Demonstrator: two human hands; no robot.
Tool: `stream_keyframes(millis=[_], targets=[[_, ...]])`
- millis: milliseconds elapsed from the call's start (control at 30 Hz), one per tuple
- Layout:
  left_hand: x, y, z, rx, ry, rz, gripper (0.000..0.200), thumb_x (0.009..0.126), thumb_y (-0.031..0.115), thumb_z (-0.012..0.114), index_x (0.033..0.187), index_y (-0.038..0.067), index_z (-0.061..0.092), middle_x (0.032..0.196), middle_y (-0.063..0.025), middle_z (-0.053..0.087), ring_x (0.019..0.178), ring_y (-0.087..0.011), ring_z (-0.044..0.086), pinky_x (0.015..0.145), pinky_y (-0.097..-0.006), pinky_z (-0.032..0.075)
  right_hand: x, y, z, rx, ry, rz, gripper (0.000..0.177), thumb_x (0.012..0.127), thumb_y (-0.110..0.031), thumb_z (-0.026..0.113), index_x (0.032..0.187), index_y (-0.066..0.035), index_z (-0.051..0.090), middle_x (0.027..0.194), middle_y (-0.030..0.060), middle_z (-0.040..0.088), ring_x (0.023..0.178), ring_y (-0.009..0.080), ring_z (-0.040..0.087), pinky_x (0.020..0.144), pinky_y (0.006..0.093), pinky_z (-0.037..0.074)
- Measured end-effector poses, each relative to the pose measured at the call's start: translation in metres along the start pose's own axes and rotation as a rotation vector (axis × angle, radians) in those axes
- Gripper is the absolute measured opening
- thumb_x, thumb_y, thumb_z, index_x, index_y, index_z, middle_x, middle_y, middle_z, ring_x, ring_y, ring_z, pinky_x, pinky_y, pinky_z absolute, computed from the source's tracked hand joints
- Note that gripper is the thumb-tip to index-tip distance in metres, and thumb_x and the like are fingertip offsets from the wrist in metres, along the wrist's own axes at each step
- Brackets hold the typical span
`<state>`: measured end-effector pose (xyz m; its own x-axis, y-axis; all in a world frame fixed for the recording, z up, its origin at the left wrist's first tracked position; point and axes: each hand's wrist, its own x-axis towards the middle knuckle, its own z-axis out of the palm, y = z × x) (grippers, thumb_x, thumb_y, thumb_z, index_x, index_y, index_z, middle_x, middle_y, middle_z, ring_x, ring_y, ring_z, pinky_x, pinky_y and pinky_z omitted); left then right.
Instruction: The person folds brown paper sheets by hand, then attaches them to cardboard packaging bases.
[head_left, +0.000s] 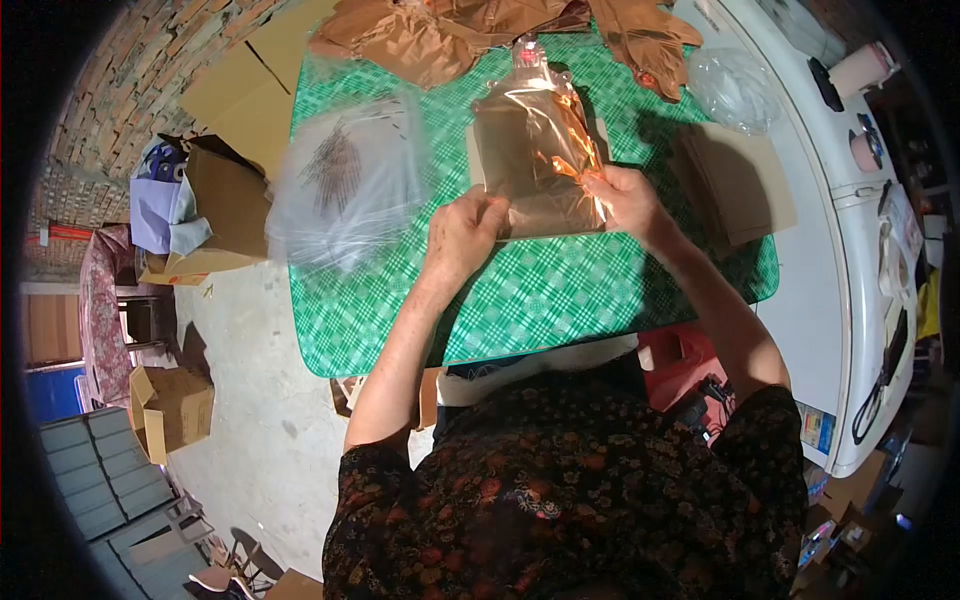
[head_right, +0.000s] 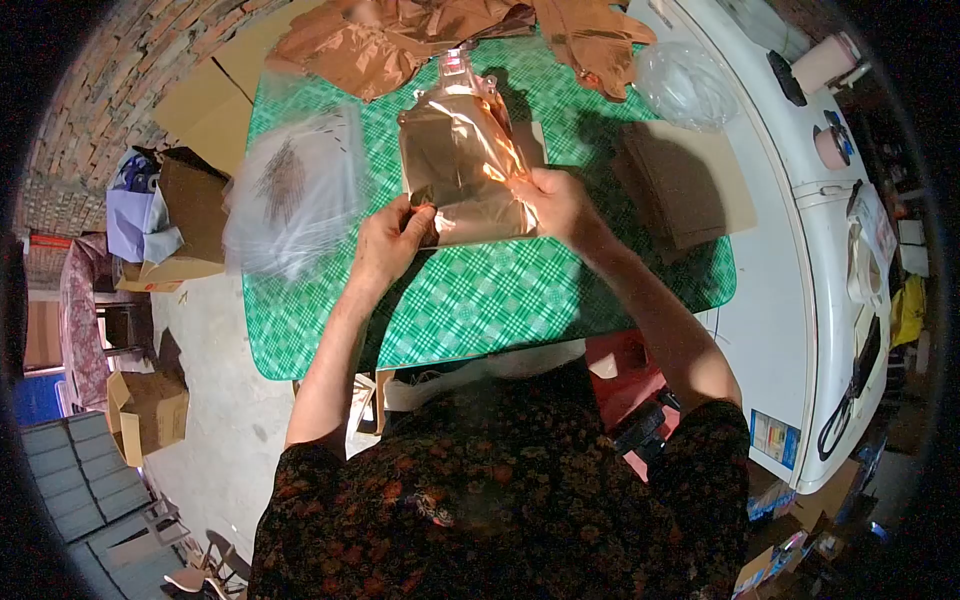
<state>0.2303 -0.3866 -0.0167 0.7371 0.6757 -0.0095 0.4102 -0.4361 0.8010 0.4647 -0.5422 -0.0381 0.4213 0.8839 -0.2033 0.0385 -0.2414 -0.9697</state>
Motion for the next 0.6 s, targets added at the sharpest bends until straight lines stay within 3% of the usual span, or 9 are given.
stream_keyframes(millis=[100, 400, 500, 600], targets=[[-0.002, 0.009, -0.004, 0.019, 0.016, 0.016, 0.031, 0.104, 0.03, 0.067, 0.099, -0.001, 0.069, 0.081, -0.015, 0.076, 0.072, -0.026, 0.074, 0.069, -0.0386, 0.056, -0.002, -0.006, 0.003, 0.004, 0.04, 0.028, 0.032, 0.108, -0.025, 0.063, 0.093, 0.003, 0.068, 0.074, -0.0072, 0.054, 0.067, 0.0033, 0.048, 0.056, 0.0278, 0.04], [0.01, -0.004, 0.006, 0.189, 0.027, 0.034, 0.029, 0.104, 0.031, 0.065, 0.101, 0.002, 0.067, 0.084, -0.0178, 0.076, 0.08, -0.0374, 0.075, 0.072, -0.0473, 0.056, 0.006, 0.004, -0.003, -0.027, 0.019, -0.044, 0.034, 0.108, -0.026, 0.062, 0.091, 0.003, 0.067, 0.074, -0.0064, 0.055, 0.069, 0.0036, 0.05, 0.058, 0.0271, 0.042], [0.011, -0.003, 0.007, 0.275, 0.061, 0.089, 0.027, 0.103, 0.03, 0.065, 0.102, 0.003, 0.068, 0.085, -0.0181, 0.076, 0.081, -0.0389, 0.075, 0.073, -0.0483, 0.056, 0.011, 0.011, -0.003, 0.015, -0.005, -0.026, 0.025, 0.11, -0.024, 0.061, 0.098, -0.003, 0.069, 0.082, -0.0094, 0.057, 0.069, -0.0001, 0.046, 0.058, 0.0212, 0.037], [0.008, 0.006, 0.005, 0.267, 0.052, 0.06, 0.025, 0.103, 0.029, 0.066, 0.102, 0.004, 0.069, 0.086, -0.0192, 0.076, 0.082, -0.0404, 0.074, 0.074, -0.0493, 0.056, 0.009, 0.003, -0.007, -0.029, -0.043, 0.012, 0.027, 0.11, -0.025, 0.061, 0.104, -0.001, 0.07, 0.086, -0.0062, 0.063, 0.073, 0.0015, 0.054, 0.063, 0.0218, 0.045]])
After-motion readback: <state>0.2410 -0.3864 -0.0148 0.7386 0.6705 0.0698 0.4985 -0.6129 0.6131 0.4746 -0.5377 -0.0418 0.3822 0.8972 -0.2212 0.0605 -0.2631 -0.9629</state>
